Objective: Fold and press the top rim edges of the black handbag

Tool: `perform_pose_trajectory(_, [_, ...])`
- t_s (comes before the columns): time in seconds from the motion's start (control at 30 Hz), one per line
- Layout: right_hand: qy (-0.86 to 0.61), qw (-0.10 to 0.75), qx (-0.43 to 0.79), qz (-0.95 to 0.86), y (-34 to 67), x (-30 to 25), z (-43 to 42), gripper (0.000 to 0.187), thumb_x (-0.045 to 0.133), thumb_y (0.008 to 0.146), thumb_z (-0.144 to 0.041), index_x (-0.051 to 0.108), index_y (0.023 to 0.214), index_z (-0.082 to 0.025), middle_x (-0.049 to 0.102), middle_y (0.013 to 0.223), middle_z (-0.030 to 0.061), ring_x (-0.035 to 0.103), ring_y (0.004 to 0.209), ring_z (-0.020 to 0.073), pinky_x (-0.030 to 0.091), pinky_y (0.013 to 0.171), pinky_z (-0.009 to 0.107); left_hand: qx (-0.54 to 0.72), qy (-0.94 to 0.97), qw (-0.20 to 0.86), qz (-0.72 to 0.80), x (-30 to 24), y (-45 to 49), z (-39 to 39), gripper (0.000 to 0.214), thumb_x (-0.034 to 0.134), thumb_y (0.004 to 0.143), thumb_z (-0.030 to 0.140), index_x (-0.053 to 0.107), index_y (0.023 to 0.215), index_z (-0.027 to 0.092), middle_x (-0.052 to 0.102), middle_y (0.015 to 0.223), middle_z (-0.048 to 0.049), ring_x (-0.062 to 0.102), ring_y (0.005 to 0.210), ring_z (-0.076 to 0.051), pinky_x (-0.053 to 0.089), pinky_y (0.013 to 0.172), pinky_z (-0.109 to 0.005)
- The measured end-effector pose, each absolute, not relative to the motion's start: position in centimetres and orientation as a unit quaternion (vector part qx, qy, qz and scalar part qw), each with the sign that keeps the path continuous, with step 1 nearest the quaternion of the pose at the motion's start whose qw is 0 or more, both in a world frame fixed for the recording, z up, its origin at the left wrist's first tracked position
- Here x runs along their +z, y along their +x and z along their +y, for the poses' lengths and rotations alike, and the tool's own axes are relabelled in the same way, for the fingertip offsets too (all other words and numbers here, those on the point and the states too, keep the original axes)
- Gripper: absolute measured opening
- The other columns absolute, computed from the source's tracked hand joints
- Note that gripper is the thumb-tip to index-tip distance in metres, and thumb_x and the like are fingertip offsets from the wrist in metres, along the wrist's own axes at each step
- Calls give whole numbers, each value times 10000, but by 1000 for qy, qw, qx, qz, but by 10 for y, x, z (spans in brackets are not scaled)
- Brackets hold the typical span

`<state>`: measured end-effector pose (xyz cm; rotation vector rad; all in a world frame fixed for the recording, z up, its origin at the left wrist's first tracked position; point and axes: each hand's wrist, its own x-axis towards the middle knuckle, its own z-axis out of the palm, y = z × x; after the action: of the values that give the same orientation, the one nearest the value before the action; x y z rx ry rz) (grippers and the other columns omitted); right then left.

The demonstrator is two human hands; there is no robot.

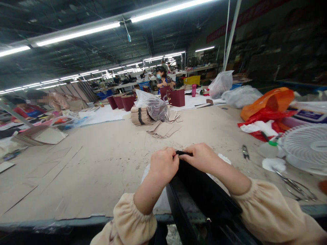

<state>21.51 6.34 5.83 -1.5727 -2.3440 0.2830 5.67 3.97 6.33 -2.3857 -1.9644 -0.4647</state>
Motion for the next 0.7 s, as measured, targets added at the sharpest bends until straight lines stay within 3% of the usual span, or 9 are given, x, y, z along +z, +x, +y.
perform_pose_trajectory(0.7, [-554, 102, 33, -826, 212, 63, 69, 383, 390, 852, -438, 681, 693, -247, 691, 724, 23, 595, 694, 168, 278, 540, 272, -156, -775, 49, -611, 62, 59, 43, 138, 504, 793, 280, 595, 710, 218, 663, 752, -5, 592, 697, -163, 348, 598, -272])
